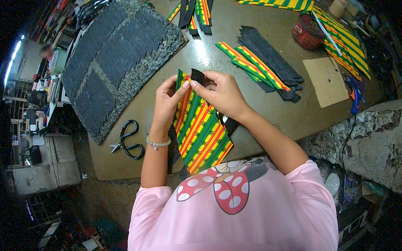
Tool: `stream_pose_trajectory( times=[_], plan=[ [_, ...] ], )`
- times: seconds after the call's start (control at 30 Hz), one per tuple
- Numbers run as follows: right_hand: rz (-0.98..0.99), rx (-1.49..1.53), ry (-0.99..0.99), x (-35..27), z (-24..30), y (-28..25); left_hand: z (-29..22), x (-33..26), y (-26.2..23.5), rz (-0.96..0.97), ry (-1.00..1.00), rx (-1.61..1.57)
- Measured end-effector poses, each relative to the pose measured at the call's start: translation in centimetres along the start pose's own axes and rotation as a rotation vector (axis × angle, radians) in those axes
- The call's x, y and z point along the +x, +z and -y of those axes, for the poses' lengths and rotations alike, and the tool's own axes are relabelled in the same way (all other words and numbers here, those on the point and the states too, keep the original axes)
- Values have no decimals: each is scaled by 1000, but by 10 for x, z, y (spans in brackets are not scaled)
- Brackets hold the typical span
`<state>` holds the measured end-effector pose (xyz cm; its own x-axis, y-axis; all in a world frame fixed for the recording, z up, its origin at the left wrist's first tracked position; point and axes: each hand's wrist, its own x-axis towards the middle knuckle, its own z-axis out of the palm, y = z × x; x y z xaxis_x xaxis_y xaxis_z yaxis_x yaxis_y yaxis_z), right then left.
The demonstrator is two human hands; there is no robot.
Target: The person assembles a flat panel by layering black fabric strips over a green and yellow striped base. They repeatedly pick strips, align them, and press them into place, then flip the panel to add more strips on the other side.
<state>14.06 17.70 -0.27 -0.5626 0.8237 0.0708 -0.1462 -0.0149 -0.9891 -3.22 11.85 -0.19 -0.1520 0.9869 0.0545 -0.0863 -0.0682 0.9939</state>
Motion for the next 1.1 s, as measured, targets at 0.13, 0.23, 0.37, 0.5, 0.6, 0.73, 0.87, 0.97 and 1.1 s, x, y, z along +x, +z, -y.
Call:
stream_pose_trajectory(
  times=[0.13,0.23,0.37,0.5,0.6,0.73,0.87,0.97,1.1],
  plan=[
    [-26,-202,-105,-1,5,0,-1,2,1,-15,79,20],
    [-47,-331,-240,-1,6,-1,1,1,1,-46,22,-25],
    [-61,-406,-471,1,5,-2,1,-2,-1,0,-8,-106],
    [-59,-414,-485,-2,4,-4,3,-2,2,15,47,-96],
    [-61,-277,-258,-6,4,-5,7,-2,8,-5,126,-92],
    [10,113,-21,-7,-5,-7,14,-6,17,-82,208,15],
    [12,317,67,-1,-25,-14,19,-8,22,-76,411,223],
    [-24,220,216,5,-41,-26,16,-8,12,91,419,248],
    [-170,-166,189,13,-47,-36,0,-19,-46,470,203,-129]
  ],
)
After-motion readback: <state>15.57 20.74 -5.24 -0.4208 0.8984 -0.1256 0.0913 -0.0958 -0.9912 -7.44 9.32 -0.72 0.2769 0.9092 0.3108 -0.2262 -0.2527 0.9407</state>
